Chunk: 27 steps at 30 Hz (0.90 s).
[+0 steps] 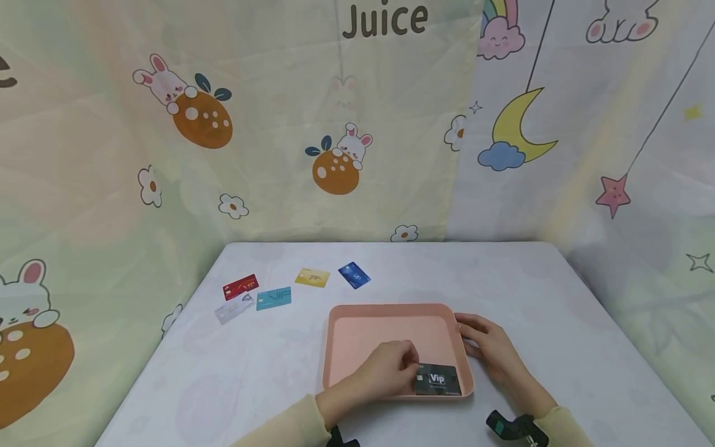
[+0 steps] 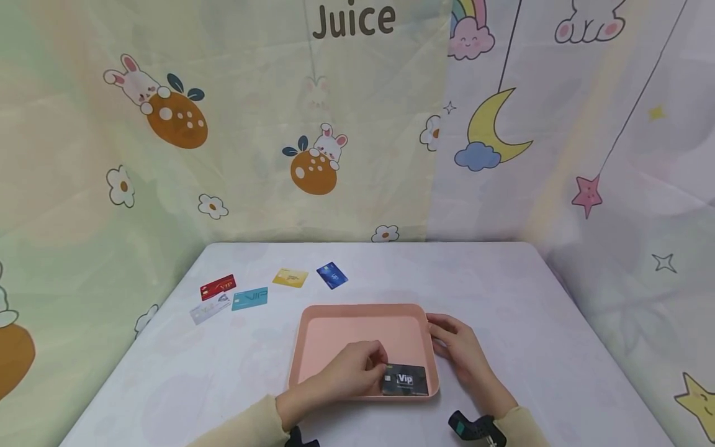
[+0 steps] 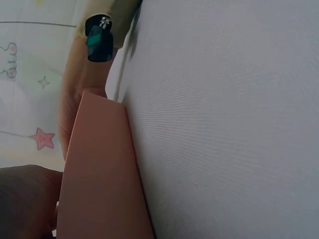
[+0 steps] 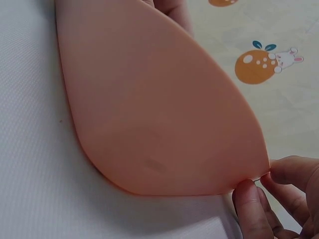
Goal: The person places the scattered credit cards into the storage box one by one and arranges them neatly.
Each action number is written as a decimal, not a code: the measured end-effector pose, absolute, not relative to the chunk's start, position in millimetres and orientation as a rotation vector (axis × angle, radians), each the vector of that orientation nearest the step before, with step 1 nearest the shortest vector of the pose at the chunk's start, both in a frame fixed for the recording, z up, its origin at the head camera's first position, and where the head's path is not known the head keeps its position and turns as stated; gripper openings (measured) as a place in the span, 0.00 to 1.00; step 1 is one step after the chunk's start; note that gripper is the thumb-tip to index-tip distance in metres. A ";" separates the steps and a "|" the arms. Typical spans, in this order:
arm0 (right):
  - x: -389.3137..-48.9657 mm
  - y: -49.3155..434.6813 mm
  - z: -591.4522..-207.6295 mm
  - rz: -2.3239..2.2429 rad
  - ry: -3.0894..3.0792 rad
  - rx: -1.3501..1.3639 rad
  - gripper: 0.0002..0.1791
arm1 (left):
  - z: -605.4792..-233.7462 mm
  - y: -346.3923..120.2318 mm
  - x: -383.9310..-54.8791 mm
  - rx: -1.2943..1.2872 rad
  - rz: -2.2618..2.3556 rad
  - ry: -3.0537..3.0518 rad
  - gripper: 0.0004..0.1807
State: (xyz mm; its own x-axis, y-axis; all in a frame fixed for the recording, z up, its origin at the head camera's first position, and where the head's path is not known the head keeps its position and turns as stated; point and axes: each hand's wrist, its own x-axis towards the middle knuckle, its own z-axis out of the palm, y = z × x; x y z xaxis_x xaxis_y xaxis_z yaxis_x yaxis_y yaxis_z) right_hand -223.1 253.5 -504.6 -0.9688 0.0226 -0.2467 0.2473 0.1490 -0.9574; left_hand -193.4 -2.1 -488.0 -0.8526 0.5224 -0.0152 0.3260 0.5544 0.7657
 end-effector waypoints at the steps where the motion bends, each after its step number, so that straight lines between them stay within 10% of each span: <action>1: -223.2 253.2 -504.6 -1.925 2.239 0.282 0.29 | -487.2 -1.8 -193.0 0.723 1.164 2.560 0.01; 27: -223.2 252.6 -504.2 -1.934 2.236 0.277 0.31 | -484.7 -10.8 -192.6 0.743 1.138 2.610 0.03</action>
